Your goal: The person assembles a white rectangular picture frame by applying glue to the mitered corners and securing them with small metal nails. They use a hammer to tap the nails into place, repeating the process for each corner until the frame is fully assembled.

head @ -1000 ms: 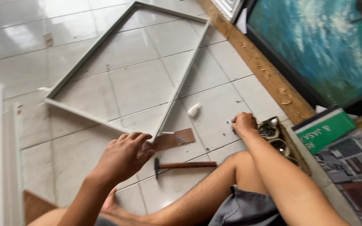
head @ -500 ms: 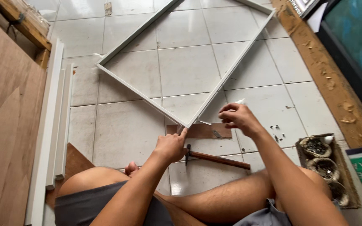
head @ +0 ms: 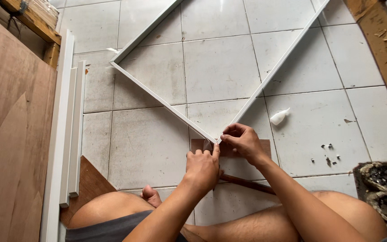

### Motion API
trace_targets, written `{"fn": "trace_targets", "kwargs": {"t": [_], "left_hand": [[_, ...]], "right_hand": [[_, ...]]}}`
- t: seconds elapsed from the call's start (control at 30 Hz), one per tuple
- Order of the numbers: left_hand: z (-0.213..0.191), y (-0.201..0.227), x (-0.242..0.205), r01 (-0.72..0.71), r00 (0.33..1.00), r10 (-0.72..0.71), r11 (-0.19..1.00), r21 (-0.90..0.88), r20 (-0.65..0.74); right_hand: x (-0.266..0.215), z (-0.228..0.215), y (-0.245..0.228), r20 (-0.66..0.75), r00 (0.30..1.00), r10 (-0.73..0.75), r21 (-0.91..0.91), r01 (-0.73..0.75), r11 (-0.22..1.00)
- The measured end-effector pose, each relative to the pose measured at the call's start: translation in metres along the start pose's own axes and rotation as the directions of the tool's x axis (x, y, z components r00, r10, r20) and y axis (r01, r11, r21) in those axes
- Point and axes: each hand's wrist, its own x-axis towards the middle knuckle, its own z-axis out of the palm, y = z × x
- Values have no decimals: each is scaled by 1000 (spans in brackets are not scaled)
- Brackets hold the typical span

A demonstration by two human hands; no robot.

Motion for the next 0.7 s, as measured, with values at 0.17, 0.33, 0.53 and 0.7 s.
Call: {"fn": "trace_targets", "kwargs": {"t": [0.17, 0.33, 0.53, 0.7], "left_hand": [[-10, 4, 2, -5, 1000, 6, 1000, -18, 20], [-12, 5, 0, -13, 999, 14, 1000, -12, 44], [-10, 8, -6, -14, 999, 14, 1000, -13, 42], [-11, 8, -8, -16, 999, 17, 1000, -17, 43]], "right_hand": [[18, -5, 1, 22, 980, -197, -172, 198, 965], [24, -3, 12, 88, 866, -493, -206, 500, 841], [32, -6, 37, 274, 697, -662, -329, 715, 617], [22, -4, 27, 244, 680, -691, -400, 720, 567]]}}
